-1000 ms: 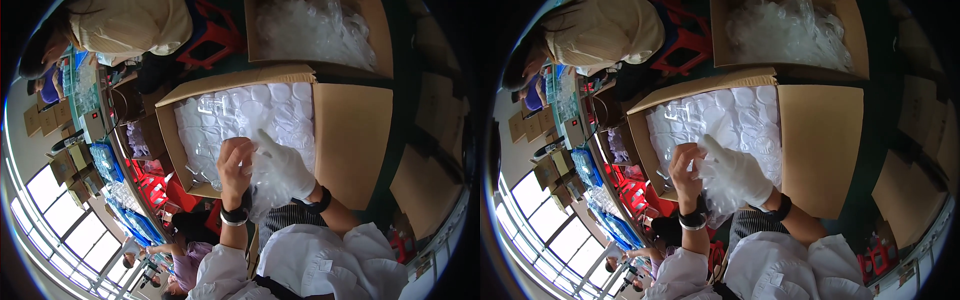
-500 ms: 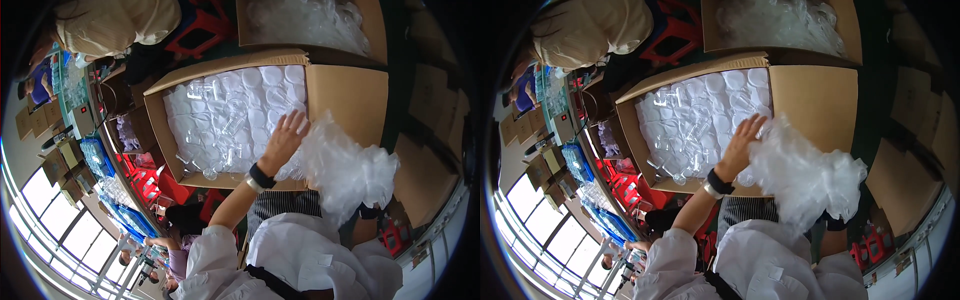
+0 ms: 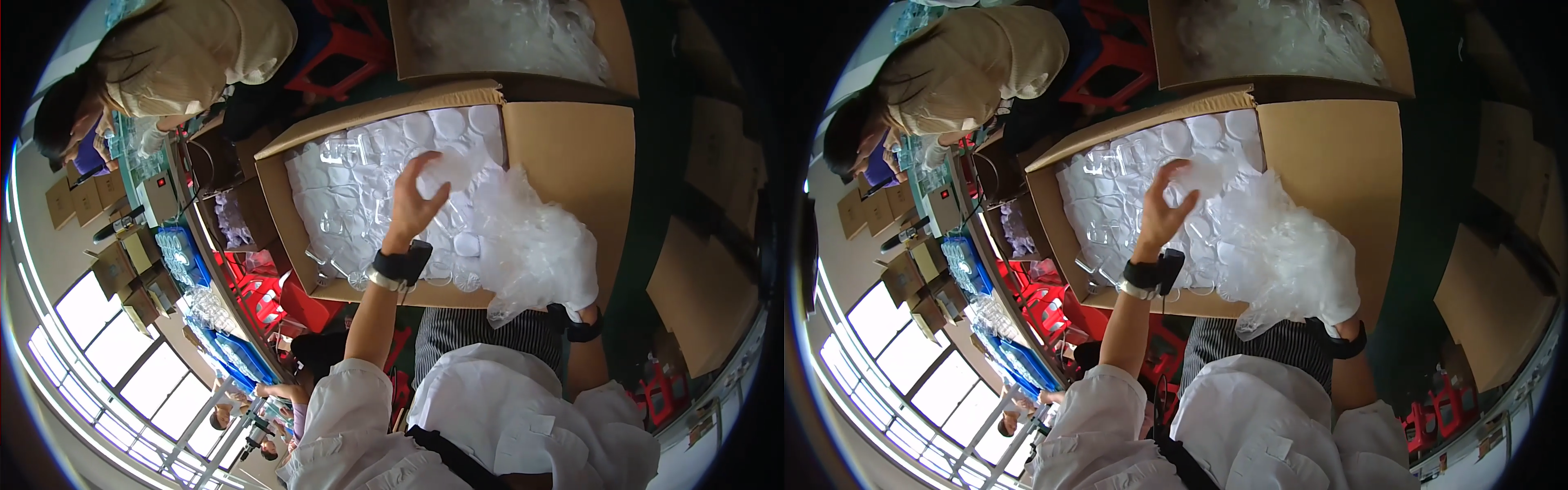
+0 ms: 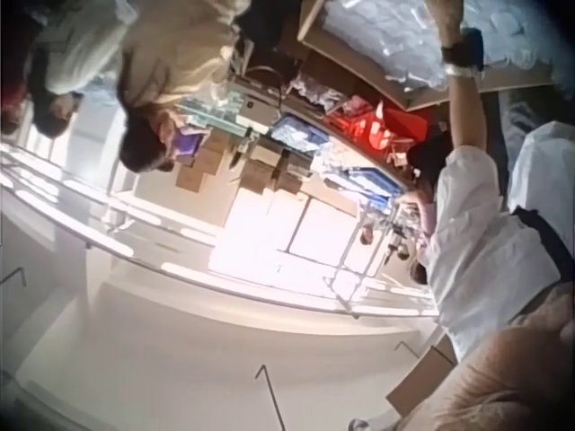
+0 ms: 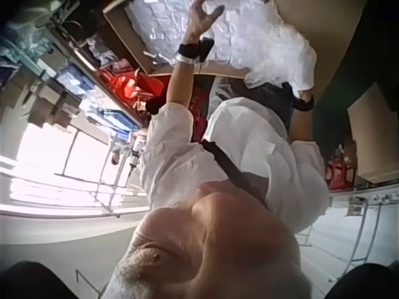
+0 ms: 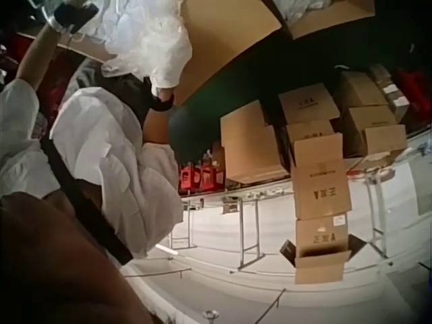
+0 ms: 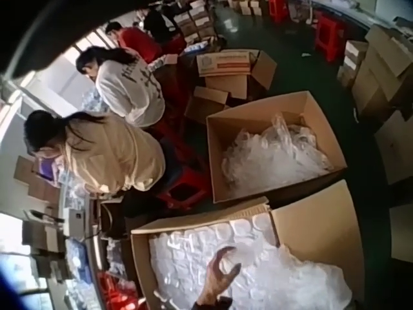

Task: The person packs plastic cups by picking them up from a cardboard box, placing them into individual plastic bags, and setting the bagged cups back into the box.

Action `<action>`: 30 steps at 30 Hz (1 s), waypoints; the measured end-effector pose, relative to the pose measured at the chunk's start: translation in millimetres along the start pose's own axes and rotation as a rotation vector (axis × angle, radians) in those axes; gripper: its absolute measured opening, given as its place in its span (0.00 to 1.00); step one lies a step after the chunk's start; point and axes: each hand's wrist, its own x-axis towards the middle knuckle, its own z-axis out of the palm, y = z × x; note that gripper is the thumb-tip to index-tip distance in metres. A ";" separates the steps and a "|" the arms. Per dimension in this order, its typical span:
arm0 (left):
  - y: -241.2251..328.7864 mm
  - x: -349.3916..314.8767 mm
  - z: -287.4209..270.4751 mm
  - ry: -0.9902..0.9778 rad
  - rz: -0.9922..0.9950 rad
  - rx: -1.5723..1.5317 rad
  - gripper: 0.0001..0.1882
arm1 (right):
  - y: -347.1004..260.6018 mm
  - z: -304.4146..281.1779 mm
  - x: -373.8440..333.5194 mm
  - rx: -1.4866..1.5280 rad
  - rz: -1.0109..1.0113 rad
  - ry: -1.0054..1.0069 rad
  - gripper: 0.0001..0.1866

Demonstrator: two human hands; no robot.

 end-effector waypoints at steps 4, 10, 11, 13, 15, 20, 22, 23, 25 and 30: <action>0.2 -32.3 -28.6 0.043 -0.248 -0.731 0.23 | -52.4 75.8 47.0 0.638 -0.059 -0.193 0.23; -26.2 -43.7 3.2 -0.076 -0.218 -0.610 0.27 | 74.4 85.3 73.8 -0.675 -0.283 -0.246 0.19; -31.8 -46.2 9.7 -0.021 -0.199 -0.562 0.27 | 80.0 88.6 75.3 -0.716 -0.283 -0.180 0.18; -40.3 -49.4 18.2 0.042 -0.183 -0.520 0.28 | 88.5 90.3 76.1 -0.761 -0.285 -0.124 0.17; -45.7 -50.2 23.2 0.031 -0.134 -0.201 0.30 | 94.5 82.0 71.9 -0.448 -0.030 -0.179 0.19; -32.0 -46.2 30.6 0.089 -0.053 -0.161 0.33 | 89.0 63.5 49.2 0.778 0.507 -0.172 0.19; -19.4 -44.8 24.9 0.096 -0.093 -0.355 0.33 | 82.4 57.3 44.1 0.582 0.448 -0.214 0.19; -14.2 -44.6 21.5 0.097 -0.131 -0.546 0.34 | 79.8 54.0 40.7 0.391 0.383 -0.252 0.19; -13.9 -47.9 10.2 0.115 -0.167 -0.717 0.34 | 74.6 54.8 37.1 0.030 0.238 -0.339 0.20; -29.3 -61.3 -9.7 0.067 -0.381 -1.057 0.35 | 57.6 27.9 26.4 1.125 0.661 -0.205 0.28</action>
